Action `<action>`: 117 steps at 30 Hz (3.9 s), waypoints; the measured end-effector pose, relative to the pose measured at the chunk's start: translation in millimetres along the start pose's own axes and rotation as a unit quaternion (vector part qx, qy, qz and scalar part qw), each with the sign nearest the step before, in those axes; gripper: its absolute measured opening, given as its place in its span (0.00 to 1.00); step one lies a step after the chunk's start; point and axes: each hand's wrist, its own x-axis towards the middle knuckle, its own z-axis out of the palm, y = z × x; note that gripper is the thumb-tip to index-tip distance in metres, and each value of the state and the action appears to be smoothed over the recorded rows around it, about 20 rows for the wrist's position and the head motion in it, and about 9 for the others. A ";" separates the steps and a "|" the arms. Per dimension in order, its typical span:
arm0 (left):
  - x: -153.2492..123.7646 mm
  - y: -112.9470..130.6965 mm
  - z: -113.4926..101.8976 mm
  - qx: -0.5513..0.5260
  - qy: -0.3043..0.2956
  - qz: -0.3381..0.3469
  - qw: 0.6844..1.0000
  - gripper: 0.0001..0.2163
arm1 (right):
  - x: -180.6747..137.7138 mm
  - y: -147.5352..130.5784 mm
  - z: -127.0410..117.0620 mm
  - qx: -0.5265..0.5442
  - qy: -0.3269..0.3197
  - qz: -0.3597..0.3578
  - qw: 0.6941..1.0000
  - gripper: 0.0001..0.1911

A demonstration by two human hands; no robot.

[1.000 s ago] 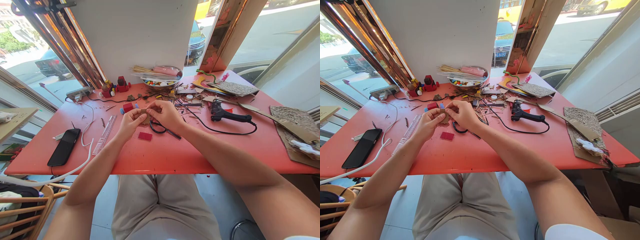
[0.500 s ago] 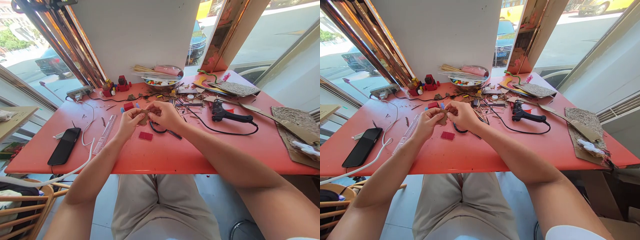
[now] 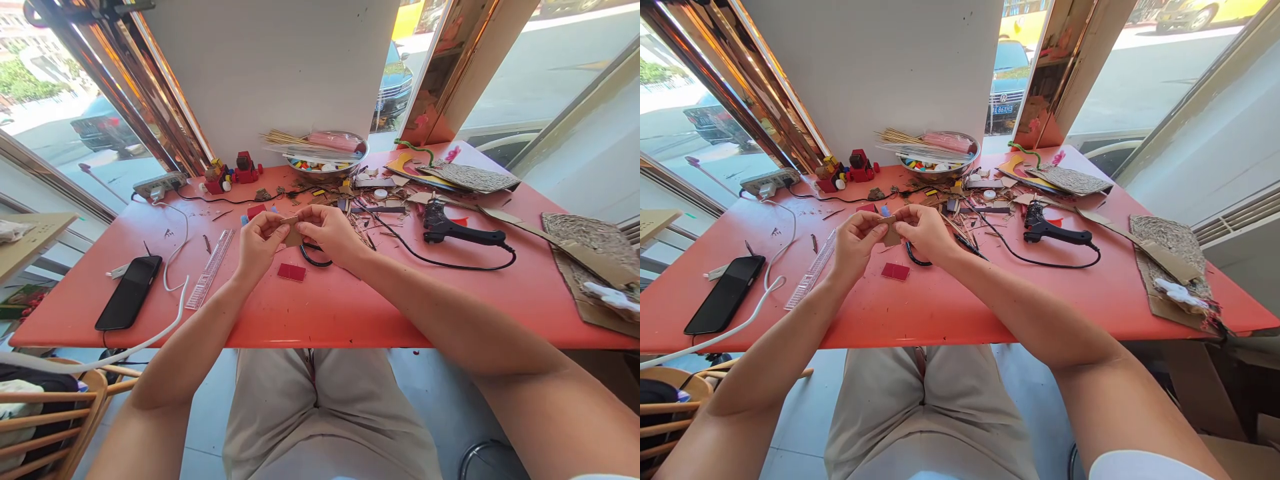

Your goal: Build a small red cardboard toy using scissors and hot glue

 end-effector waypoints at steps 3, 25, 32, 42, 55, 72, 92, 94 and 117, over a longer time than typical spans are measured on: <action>0.3 -0.9 -1.2 -0.001 0.013 0.011 1.000 0.11 | 0.8 3.7 0.2 0.007 -0.007 -0.018 1.000 0.06; -2.1 4.6 1.4 -0.051 -0.026 -0.023 0.998 0.16 | 1.2 7.4 3.8 -0.006 0.005 -0.093 0.996 0.08; -6.5 5.4 4.4 0.024 -0.036 0.027 0.999 0.15 | -1.5 6.3 4.9 0.007 0.022 -0.065 0.998 0.05; -6.1 3.2 2.4 0.009 -0.054 0.008 0.998 0.19 | -2.5 6.4 8.2 0.045 0.036 -0.036 0.998 0.03; -8.0 3.1 5.4 0.045 -0.006 0.055 0.997 0.15 | -1.8 7.5 8.4 0.097 0.019 0.000 0.995 0.10; -6.5 2.8 2.7 0.054 -0.025 0.078 0.995 0.19 | -0.8 2.6 1.7 0.051 -0.018 -0.025 0.998 0.11; -1.1 2.1 -0.1 0.008 -0.068 0.024 0.997 0.26 | 4.0 3.9 -3.5 0.073 -0.040 -0.012 0.996 0.14; 1.3 1.1 -3.2 -0.020 -0.099 -0.033 0.994 0.30 | 3.7 3.6 -4.2 0.061 -0.024 -0.028 0.997 0.13; 7.1 16.4 -17.1 0.004 -0.171 -0.149 0.974 0.29 | 4.3 2.1 -12.8 -0.103 -0.077 -0.072 0.989 0.09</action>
